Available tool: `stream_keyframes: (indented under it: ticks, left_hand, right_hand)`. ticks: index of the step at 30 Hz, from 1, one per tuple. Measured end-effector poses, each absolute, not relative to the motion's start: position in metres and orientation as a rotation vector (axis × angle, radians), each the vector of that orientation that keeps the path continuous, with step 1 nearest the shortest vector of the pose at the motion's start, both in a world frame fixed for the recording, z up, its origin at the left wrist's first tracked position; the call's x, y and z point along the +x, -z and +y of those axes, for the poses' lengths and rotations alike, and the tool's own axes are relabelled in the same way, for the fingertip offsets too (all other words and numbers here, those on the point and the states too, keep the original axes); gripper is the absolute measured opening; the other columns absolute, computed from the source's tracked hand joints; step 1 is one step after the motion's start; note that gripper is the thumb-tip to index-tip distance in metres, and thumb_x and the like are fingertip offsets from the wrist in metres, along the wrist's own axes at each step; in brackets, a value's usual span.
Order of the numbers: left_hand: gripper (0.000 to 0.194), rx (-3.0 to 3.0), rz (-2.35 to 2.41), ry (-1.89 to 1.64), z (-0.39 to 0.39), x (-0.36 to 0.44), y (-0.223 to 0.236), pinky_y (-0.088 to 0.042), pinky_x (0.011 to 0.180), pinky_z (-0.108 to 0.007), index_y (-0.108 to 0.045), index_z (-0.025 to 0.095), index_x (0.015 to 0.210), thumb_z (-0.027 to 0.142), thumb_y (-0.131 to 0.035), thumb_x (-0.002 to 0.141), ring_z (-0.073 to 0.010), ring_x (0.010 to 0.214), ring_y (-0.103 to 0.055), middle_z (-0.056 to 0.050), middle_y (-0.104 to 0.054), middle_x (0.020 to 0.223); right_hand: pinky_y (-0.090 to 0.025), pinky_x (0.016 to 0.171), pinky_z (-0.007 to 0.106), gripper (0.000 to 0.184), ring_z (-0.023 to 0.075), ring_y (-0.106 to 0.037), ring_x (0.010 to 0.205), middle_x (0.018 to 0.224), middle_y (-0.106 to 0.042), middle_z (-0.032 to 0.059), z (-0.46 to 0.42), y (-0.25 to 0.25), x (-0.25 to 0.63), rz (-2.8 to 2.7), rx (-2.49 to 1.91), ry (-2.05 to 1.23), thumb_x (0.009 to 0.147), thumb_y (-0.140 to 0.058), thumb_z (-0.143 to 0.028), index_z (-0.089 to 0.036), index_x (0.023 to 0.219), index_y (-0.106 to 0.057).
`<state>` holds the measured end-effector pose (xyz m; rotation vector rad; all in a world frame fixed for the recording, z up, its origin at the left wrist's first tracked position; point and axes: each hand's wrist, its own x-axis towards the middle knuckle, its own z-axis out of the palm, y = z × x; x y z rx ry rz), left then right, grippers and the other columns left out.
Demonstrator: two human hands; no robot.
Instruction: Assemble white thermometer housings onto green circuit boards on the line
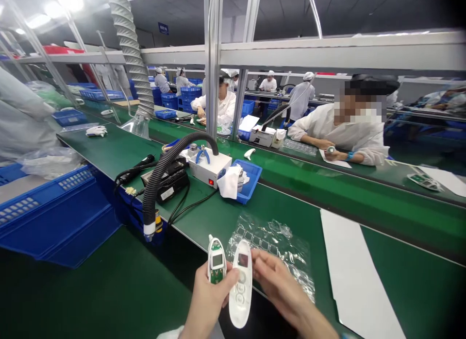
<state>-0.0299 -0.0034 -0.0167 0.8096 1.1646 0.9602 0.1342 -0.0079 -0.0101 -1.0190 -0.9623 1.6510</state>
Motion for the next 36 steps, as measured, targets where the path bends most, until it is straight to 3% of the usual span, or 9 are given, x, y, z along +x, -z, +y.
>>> stream_keyframes:
  ticks: [4,10,14,17,21,25,29,33,36]
  left_hand:
    - [0.039,0.827,1.082,-0.897,-0.007,-0.005,0.02,-0.034,0.042,-0.018,-0.053,0.017,0.075,0.041,-0.081,0.062,-0.0063,0.046,-0.041,0.007,-0.049,0.055]
    - [0.039,0.899,1.008,-0.779,-0.017,0.029,0.025,-0.045,0.056,-0.021,-0.056,0.016,0.083,0.041,-0.08,0.065,-0.0119,0.062,-0.055,0.002,-0.059,0.07]
    - [0.051,0.89,1.015,-0.743,-0.018,0.03,0.023,-0.047,0.061,-0.024,-0.06,0.016,0.103,0.061,-0.057,0.079,-0.0139,0.066,-0.055,-0.001,-0.06,0.076]
    - [0.053,0.978,1.108,-0.762,-0.015,0.024,0.016,-0.047,0.063,-0.025,-0.064,0.016,0.101,0.063,-0.05,0.082,-0.015,0.064,-0.053,-0.001,-0.058,0.068]
    - [0.041,1.189,1.0,-0.771,-0.013,0.022,0.013,-0.047,0.088,-0.031,-0.062,0.018,0.108,0.05,-0.058,0.083,-0.024,0.099,-0.06,-0.008,-0.066,0.1]
    - [0.051,1.214,0.947,-0.733,-0.017,0.026,0.019,-0.043,0.1,-0.033,-0.055,0.017,0.121,0.047,-0.063,0.081,-0.029,0.122,-0.05,-0.013,-0.055,0.13]
    - [0.054,1.18,0.91,-0.676,-0.021,0.027,0.025,-0.045,0.098,-0.036,-0.053,0.014,0.121,0.049,-0.063,0.08,-0.0297,0.114,-0.056,-0.016,-0.061,0.122]
    - [0.069,1.053,1.003,-0.631,-0.023,0.028,0.028,-0.044,0.1,-0.036,-0.051,0.012,0.125,0.055,-0.068,0.073,-0.0337,0.124,-0.049,-0.018,-0.057,0.13]
    - [0.058,1.069,0.917,-0.638,-0.024,0.032,0.028,-0.048,0.093,-0.035,-0.058,0.013,0.117,0.052,-0.067,0.075,-0.0319,0.112,-0.058,-0.016,-0.065,0.117]
  right_hand:
    - [-0.045,0.092,0.045,0.044,0.0297,-0.065,0.095,0.101,-0.071,0.0106,-0.051,0.036,0.124,-0.574,-0.714,-1.787,0.071,-0.073,-0.049,-0.022,0.106,-0.07]
    - [-0.044,0.096,0.044,0.036,0.0306,-0.063,0.103,0.099,-0.073,0.0075,-0.071,0.056,0.14,-0.359,-0.744,-1.643,0.062,-0.077,-0.052,-0.031,0.091,-0.074]
    - [-0.048,0.091,0.042,0.037,0.0296,-0.064,0.099,0.101,-0.072,0.0063,-0.075,0.058,0.155,-0.419,-0.746,-1.577,0.065,-0.074,-0.054,-0.032,0.094,-0.073]
    - [-0.049,0.087,0.041,0.043,0.0289,-0.065,0.094,0.099,-0.072,0.0089,-0.075,0.059,0.163,-0.556,-0.838,-1.513,0.066,-0.074,-0.054,-0.026,0.099,-0.071]
    - [-0.048,0.092,0.042,0.057,0.0306,-0.065,0.098,0.1,-0.072,0.0104,-0.072,0.064,0.162,-0.683,-1.03,-1.415,0.058,-0.082,-0.049,-0.022,0.107,-0.069]
    - [-0.049,0.091,0.042,0.056,0.0303,-0.065,0.097,0.103,-0.071,0.0109,-0.069,0.059,0.152,-0.74,-1.088,-1.356,0.059,-0.083,-0.049,-0.02,0.105,-0.069]
    - [-0.05,0.089,0.038,0.044,0.0262,-0.066,0.092,0.097,-0.072,0.008,-0.069,0.049,0.148,-0.757,-1.092,-1.383,0.063,-0.082,-0.042,-0.02,0.1,-0.07]
    - [-0.051,0.084,0.036,0.038,0.0247,-0.066,0.086,0.089,-0.071,0.0066,-0.071,0.047,0.149,-0.772,-1.135,-1.361,0.066,-0.081,-0.04,-0.019,0.096,-0.072]
    - [-0.052,0.081,0.033,0.039,0.0243,-0.066,0.085,0.088,-0.072,0.0068,-0.072,0.05,0.148,-0.783,-1.12,-1.342,0.065,-0.081,-0.04,-0.019,0.097,-0.073]
